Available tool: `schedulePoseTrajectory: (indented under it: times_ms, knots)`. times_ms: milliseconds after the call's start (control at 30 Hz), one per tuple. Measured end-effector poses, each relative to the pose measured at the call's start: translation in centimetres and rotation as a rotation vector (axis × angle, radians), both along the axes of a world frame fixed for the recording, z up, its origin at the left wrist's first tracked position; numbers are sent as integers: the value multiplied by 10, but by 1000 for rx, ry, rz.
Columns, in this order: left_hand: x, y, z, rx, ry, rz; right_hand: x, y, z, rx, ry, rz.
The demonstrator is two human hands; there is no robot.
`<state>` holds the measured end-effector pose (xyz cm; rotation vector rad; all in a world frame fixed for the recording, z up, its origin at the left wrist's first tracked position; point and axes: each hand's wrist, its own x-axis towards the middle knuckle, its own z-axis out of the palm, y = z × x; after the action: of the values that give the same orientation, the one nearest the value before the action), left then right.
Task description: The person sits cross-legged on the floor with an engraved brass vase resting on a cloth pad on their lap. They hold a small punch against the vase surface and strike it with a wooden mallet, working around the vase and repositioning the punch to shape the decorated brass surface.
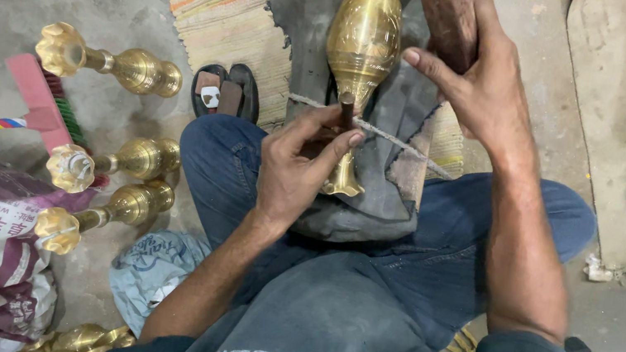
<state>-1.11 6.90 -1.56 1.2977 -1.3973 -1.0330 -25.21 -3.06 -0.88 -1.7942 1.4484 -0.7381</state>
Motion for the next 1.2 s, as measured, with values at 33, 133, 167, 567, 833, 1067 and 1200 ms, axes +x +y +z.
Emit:
schedulePoseTrajectory:
  times_ms: [33, 133, 167, 567, 833, 1067, 1200]
  knots:
    - [-1, -1, 3, -13, -62, -14, 0, 8, 1, -23, 18, -41]
    - [-2, -3, 7, -34, -146, -12, 0, 29, 2, 20, 265, -154]
    - [-1, -4, 7, -32, -143, -17, -1, 35, 1, -64, 265, -126]
    - [29, -1, -14, 140, 332, 85, 23, 94, -24, -431, 78, 563]
    - [31, 0, -22, 143, 354, 79, 60, 108, -11, -765, 416, 648]
    - [27, -3, -21, 149, 406, 17, 72, 117, -4, -661, 471, 597]
    - [21, -4, -21, 120, 421, 17, 71, 121, -5, -643, 472, 560]
